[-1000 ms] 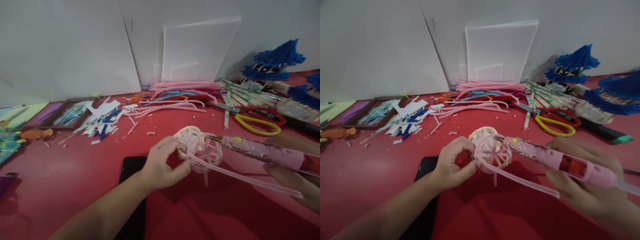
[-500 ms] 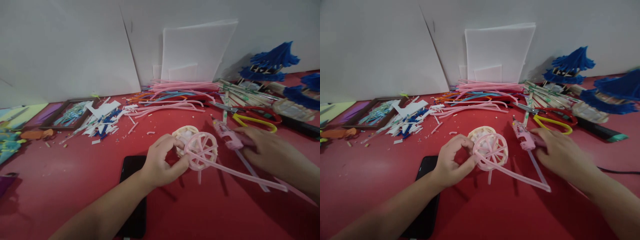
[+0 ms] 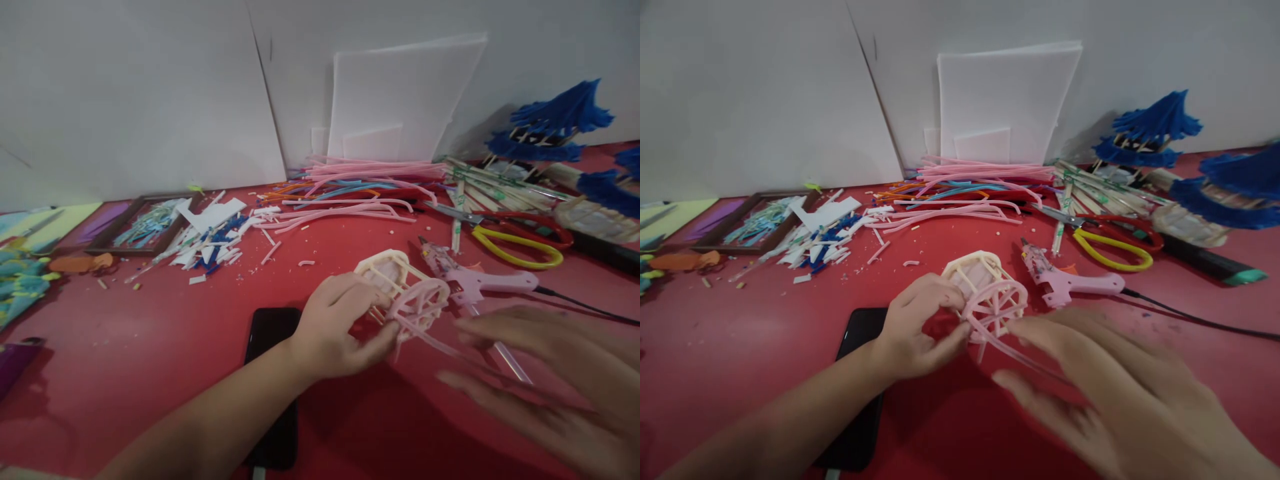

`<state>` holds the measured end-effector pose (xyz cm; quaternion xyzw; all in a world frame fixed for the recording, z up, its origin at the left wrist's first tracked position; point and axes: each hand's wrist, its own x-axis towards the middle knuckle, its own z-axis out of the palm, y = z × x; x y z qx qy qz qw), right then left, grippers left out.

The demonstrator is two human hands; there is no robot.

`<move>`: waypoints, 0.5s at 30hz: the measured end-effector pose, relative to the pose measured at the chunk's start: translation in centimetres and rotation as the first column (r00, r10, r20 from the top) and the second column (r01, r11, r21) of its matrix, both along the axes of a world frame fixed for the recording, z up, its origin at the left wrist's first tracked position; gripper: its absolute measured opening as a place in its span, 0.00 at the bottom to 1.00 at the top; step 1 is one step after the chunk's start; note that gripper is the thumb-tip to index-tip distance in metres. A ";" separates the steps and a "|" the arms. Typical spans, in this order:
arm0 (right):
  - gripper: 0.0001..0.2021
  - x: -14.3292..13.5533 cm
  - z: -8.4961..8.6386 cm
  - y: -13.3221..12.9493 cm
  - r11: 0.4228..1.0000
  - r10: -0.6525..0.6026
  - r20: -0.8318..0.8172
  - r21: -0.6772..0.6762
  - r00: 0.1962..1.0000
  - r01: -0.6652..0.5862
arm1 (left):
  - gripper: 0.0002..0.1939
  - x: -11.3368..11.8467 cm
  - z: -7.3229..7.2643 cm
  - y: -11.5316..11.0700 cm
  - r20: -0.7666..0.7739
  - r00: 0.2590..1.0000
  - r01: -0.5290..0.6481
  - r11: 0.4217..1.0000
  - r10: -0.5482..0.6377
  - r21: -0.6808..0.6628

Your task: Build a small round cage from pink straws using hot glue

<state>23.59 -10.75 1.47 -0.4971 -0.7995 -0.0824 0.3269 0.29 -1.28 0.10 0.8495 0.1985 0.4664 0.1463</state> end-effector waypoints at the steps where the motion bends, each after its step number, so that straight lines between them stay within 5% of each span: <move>1: 0.10 -0.4 0.0 0.1 0.999 0.045 0.015 0.023 0.999 -0.046 | 0.04 0.1 0.0 0.0 -0.003 1.000 0.002 1.000 -0.002 0.023; 6: 0.19 -0.6 -0.1 0.9 0.978 0.166 0.187 0.093 0.968 -0.186 | 0.03 0.3 0.1 -0.3 -0.034 0.999 -0.018 0.996 0.021 0.083; 15: 0.13 -1.1 0.5 1.2 0.970 0.097 0.247 0.193 0.964 -0.147 | 0.05 0.4 -0.1 -0.5 -0.110 0.994 0.020 0.997 -0.011 0.079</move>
